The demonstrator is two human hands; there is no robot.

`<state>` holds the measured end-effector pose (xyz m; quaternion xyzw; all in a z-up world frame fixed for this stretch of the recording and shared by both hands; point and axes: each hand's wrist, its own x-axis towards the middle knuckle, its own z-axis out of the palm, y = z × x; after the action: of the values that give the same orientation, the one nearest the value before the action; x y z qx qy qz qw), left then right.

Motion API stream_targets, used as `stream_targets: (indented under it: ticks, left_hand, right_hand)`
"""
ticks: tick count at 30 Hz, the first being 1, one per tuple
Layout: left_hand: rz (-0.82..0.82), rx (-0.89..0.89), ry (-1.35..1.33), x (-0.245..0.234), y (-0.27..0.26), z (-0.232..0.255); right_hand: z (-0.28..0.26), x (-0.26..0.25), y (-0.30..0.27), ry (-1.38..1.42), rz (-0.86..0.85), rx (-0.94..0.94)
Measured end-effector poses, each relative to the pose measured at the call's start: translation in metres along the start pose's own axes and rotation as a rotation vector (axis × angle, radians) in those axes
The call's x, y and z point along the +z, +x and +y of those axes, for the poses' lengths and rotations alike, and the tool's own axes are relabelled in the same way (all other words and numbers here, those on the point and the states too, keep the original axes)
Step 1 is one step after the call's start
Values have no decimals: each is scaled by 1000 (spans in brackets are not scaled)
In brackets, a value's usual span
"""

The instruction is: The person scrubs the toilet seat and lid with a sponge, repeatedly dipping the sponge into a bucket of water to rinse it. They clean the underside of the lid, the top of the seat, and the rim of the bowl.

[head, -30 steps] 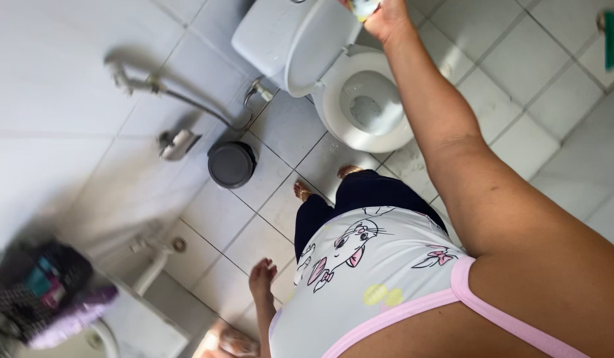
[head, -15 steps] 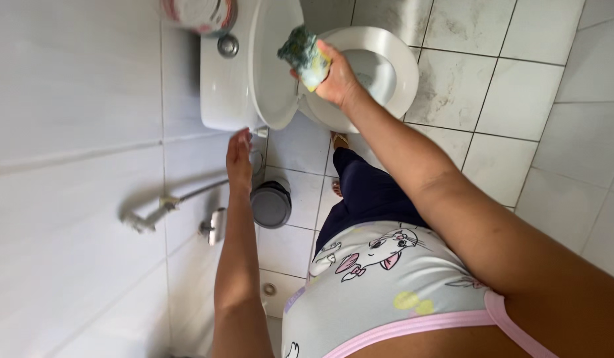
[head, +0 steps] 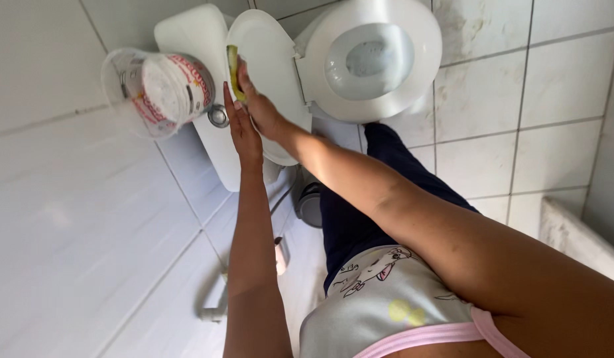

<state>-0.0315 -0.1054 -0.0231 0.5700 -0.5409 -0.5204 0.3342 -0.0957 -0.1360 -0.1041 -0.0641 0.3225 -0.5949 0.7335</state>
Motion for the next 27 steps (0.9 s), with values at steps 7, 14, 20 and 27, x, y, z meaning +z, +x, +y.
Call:
stream_targets:
  ticks: [7, 14, 20, 27]
  left_hand:
    - [-25, -59, -17, 0, 10, -6]
    - [-150, -110, -116, -14, 11, -28]
    - [-206, -141, -64, -23, 22, -22]
    - [-151, -50, 73, -8, 36, -7]
  right_hand:
    - [15, -11, -99, -426, -193, -152]
    - [3, 11, -19, -526, 86, -299]
    - [21, 13, -83, -400, 27, -252]
    - [37, -11, -77, -165, -72, -204]
